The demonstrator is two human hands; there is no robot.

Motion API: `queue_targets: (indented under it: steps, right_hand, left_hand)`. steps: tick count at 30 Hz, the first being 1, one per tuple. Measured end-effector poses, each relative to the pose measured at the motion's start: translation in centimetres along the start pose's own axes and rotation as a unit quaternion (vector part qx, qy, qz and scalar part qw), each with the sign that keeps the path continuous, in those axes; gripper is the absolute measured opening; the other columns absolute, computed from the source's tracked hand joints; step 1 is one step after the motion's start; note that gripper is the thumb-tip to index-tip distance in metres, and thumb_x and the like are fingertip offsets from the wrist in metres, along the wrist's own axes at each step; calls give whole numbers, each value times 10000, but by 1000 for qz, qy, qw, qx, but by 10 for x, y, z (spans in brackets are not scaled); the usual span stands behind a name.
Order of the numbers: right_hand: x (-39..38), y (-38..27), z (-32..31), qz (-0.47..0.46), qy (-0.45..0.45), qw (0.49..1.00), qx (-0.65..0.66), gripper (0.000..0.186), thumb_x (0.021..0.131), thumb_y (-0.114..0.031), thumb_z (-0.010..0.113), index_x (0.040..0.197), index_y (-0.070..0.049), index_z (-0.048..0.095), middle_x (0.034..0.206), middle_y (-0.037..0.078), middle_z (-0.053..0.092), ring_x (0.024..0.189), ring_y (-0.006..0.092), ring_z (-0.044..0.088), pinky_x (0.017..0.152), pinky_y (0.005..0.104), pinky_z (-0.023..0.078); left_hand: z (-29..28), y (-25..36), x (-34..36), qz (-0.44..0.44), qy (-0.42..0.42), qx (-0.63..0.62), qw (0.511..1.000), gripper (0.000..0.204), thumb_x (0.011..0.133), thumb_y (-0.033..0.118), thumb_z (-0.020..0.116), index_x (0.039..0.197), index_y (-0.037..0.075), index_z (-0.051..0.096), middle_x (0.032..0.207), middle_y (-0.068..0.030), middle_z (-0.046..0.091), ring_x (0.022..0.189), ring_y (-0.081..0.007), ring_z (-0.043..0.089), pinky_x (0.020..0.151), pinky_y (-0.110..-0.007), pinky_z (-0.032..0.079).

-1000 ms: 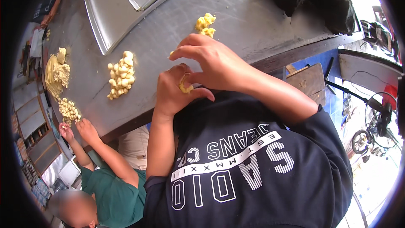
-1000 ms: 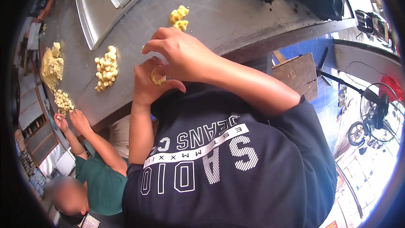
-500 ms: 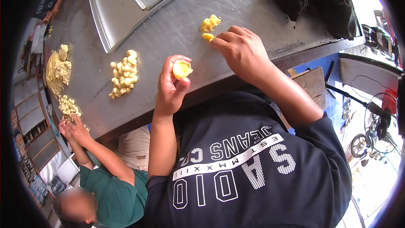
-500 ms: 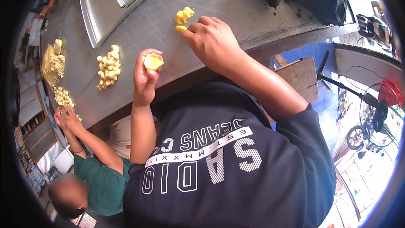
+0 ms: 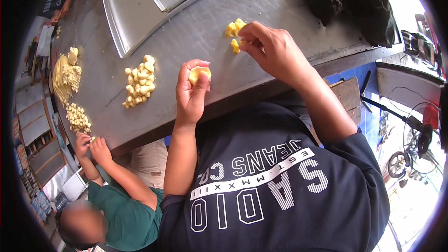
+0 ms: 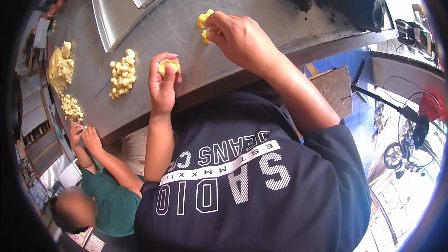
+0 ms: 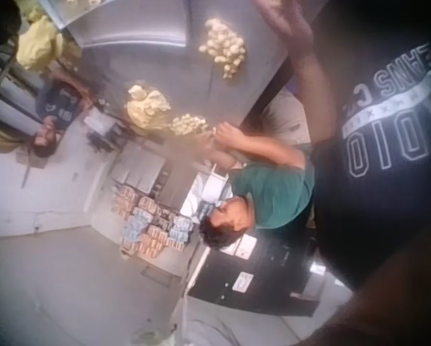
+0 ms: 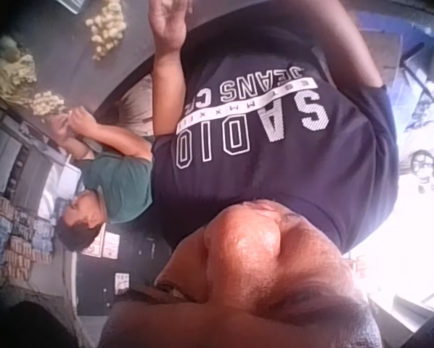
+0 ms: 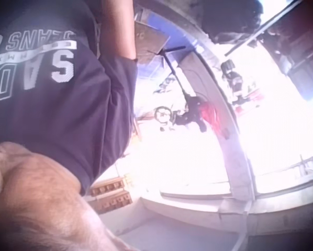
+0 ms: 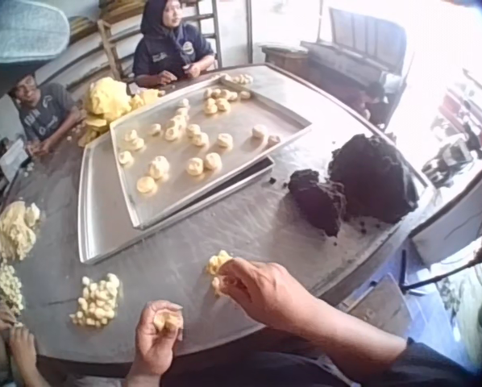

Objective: The person shapes small pieces of yellow dough into round cookies and places them onto a metal baking tray on a stainless steel work table, then gathers and kneads a larger mass of dough before continuing to shape individual cookies.

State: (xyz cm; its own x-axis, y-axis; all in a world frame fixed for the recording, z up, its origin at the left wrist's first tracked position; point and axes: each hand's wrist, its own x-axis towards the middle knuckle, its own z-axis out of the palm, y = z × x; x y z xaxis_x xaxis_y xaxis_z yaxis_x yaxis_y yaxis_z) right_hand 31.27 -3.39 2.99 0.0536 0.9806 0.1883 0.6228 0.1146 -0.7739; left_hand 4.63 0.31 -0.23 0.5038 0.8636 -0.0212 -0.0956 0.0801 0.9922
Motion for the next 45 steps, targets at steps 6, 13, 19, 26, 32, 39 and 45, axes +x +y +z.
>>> queue_targets:
  steps: [6, 13, 19, 26, 32, 39, 45]
  right_hand:
    - [-3, -15, 1, -66, 3, 997, 27, 124, 1006, -51, 796, 1123, -21, 820, 1002, 157, 826, 919, 367, 818, 814, 422, 642]
    - [-7, -34, 21, -43, -126, 987, 93, 115, 907, -56, 847, 994, -19, 783, 901, 128, 794, 839, 347, 793, 785, 440, 619]
    - [-1, -40, 30, 24, -109, 988, 109, 399, 764, -117, 947, 1077, -23, 716, 1022, 142, 773, 979, 359, 774, 877, 459, 626]
    - [20, -3, 5, -96, -26, 990, -103, 718, 851, -212, 930, 1508, -63, 681, 1480, 172, 710, 1369, 397, 666, 1141, 464, 565]
    - [-5, 18, 18, -174, -61, 972, -148, 384, 980, -150, 708, 1344, -44, 772, 1393, 115, 751, 1275, 342, 709, 1052, 445, 613]
    - [24, 16, 48, -229, -11, 969, -94, 190, 943, -139, 688, 1087, -87, 802, 1205, 65, 757, 1130, 300, 732, 920, 419, 647]
    - [33, 34, 12, -120, -38, 980, -154, 238, 941, -19, 653, 1113, -82, 804, 1267, 121, 788, 1166, 348, 767, 953, 429, 659]
  left_hand:
    - [11, 0, 9, 175, 61, 373, 909, 479, 654, 220, 1100, 947, 62, 756, 814, -86, 728, 704, -263, 713, 663, -388, 594]
    - [13, 18, 10, 116, -3, 401, 909, 622, 598, 417, 1108, 876, 63, 680, 823, -103, 740, 730, -321, 743, 674, -436, 590]
    - [15, 11, 2, 110, -52, 387, 914, 585, 623, 323, 1129, 899, 62, 685, 775, -76, 737, 699, -266, 730, 674, -388, 584]
    - [0, -2, 1, 95, 4, 283, 954, 465, 887, 328, 990, 860, 48, 619, 736, -77, 639, 647, -250, 637, 631, -376, 512]
    - [-25, -9, -2, 81, -51, -68, 993, 510, 1118, 435, 742, 794, 109, 523, 812, -14, 537, 816, -153, 496, 726, -297, 378]
    - [-25, 3, -1, 55, 16, 63, 996, 396, 1083, 327, 804, 826, 68, 649, 954, -111, 730, 798, -184, 650, 710, -289, 514]
    - [-59, 9, -26, 90, 111, -6, 990, 451, 1191, 331, 636, 866, 20, 616, 816, -103, 638, 704, -180, 613, 655, -288, 518]
